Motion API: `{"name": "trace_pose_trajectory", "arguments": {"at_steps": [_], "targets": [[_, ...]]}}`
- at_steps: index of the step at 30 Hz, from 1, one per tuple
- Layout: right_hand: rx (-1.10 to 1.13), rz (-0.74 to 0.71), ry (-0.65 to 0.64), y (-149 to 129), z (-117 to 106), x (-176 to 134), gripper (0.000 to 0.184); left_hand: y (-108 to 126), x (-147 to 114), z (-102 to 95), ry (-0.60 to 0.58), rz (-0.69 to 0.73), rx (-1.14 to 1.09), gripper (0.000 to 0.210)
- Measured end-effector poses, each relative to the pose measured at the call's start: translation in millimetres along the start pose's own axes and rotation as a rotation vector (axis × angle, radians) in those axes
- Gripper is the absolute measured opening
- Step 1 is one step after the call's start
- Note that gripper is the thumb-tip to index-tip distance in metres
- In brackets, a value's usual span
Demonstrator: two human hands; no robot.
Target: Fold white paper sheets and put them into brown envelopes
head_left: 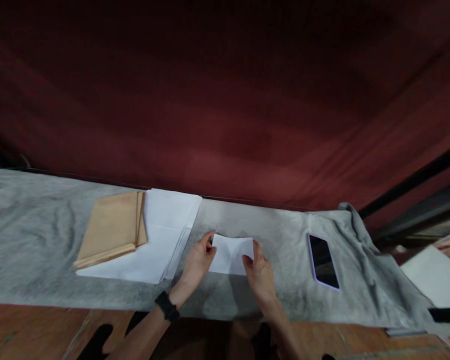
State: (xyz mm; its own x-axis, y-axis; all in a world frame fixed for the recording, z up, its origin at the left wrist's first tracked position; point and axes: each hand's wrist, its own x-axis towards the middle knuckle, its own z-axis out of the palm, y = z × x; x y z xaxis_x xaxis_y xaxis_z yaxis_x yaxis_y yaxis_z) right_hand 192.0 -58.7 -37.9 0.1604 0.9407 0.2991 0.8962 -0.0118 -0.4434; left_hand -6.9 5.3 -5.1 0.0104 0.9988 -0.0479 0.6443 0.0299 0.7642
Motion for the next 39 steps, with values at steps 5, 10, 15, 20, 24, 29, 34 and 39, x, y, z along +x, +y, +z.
{"name": "trace_pose_trajectory", "arguments": {"at_steps": [5,10,15,20,24,29,34,39], "targets": [[-0.137,-0.031,0.08,1,-3,1,0.057,9,-6,-2.6,-0.037,0.022,0.218,0.053],[-0.127,-0.174,0.093,-5,-3,-2,0.055,18,-14,-3.1,-0.041,0.072,0.327,0.046],[-0.168,-0.3,-0.03,-19,8,-13,0.05,20,-20,-0.2,-0.004,0.152,0.434,0.041],[-0.226,-0.294,-0.037,-21,12,-19,0.051,18,-26,6.0,0.079,0.289,0.581,0.037],[-0.253,-0.323,0.008,-16,14,-21,0.052,9,-37,23.0,0.006,0.577,0.504,0.042],[-0.287,-0.37,0.019,-10,18,-23,0.057,-7,-47,38.7,0.0,0.616,0.537,0.06],[-0.305,-0.361,0.055,-1,16,-22,0.055,-16,-47,37.3,0.074,0.597,0.576,0.07],[-0.323,-0.329,0.087,12,12,-21,0.06,-21,-47,32.4,0.118,0.574,0.601,0.069]]}}
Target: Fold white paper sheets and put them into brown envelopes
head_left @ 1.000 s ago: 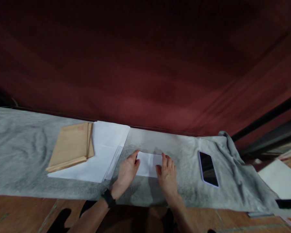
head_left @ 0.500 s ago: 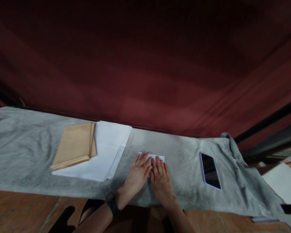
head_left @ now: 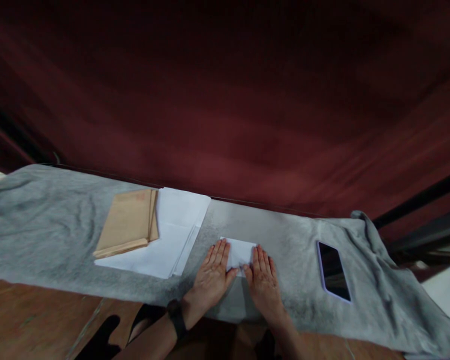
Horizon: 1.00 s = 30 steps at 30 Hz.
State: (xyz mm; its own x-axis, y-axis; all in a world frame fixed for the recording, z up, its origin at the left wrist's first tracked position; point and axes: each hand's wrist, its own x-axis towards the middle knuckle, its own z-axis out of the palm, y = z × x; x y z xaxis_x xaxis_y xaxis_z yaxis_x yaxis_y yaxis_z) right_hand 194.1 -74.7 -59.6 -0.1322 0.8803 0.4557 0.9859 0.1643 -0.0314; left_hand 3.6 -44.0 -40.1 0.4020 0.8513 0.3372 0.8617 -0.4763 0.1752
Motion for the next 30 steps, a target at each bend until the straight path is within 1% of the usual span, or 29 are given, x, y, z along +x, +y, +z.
{"name": "trace_pose_trajectory", "arguments": {"at_steps": [3,6,9,11,12,13,15,17,18,19,20,21,22,23,24,25,27,29,30], "targets": [[-0.006,-0.002,0.023,6,1,-4,0.059,-4,-3,-1.9,-0.019,-0.024,0.011,0.069],[0.001,0.013,0.075,9,1,-6,0.06,-7,-3,-8.2,-0.057,-0.024,-0.002,0.065],[0.035,0.029,0.117,7,-3,-3,0.063,-18,5,-23.5,-0.072,-0.023,-0.027,0.057],[0.077,0.019,0.113,2,-8,2,0.063,-36,15,-39.5,-0.046,-0.068,-0.021,0.055],[0.101,0.009,0.1,-3,-10,5,0.063,-49,20,-49.0,-0.016,-0.117,-0.005,0.056],[0.123,-0.005,0.079,-8,-11,8,0.063,-64,24,-59.2,0.027,-0.197,0.015,0.056],[0.152,-0.029,0.03,-18,-11,11,0.062,-102,28,-80.9,0.1,-0.393,0.071,0.06],[0.156,-0.057,-0.015,-26,-8,12,0.058,-142,24,-102.4,0.155,-0.587,0.158,0.063],[0.148,-0.07,-0.029,-28,-5,11,0.056,-160,19,-112.4,0.16,-0.667,0.201,0.064],[0.138,-0.081,-0.033,-30,-2,9,0.055,-177,13,-121.5,0.163,-0.778,0.237,0.067],[0.127,-0.092,-0.031,-30,1,8,0.055,-190,6,-129.4,0.147,-0.878,0.256,0.071],[0.116,-0.099,-0.025,-30,4,6,0.055,-201,0,-136.1,0.09,-0.956,0.231,0.076],[0.106,-0.101,-0.015,-30,6,5,0.055,-209,-6,-141.5,-0.018,-1.015,0.17,0.077],[0.097,-0.103,-0.007,-30,8,4,0.056,-213,-11,-145.7,-0.084,-1.035,0.132,0.076],[0.091,-0.103,0.0,-29,9,3,0.057,-215,-14,-148.9,-0.125,-1.037,0.114,0.074],[0.087,-0.104,0.005,-29,10,3,0.057,-216,-16,-151.5,-0.139,-1.029,0.119,0.072],[0.088,-0.106,0.016,-29,10,3,0.058,-214,-18,-156.1,-0.083,-1.0,0.185,0.069],[0.094,-0.107,0.029,-29,9,3,0.059,-214,-17,-162.0,0.02,-1.003,0.222,0.065],[0.095,-0.11,0.033,-29,8,4,0.059,-215,-17,-165.8,0.089,-1.021,0.182,0.061]]}}
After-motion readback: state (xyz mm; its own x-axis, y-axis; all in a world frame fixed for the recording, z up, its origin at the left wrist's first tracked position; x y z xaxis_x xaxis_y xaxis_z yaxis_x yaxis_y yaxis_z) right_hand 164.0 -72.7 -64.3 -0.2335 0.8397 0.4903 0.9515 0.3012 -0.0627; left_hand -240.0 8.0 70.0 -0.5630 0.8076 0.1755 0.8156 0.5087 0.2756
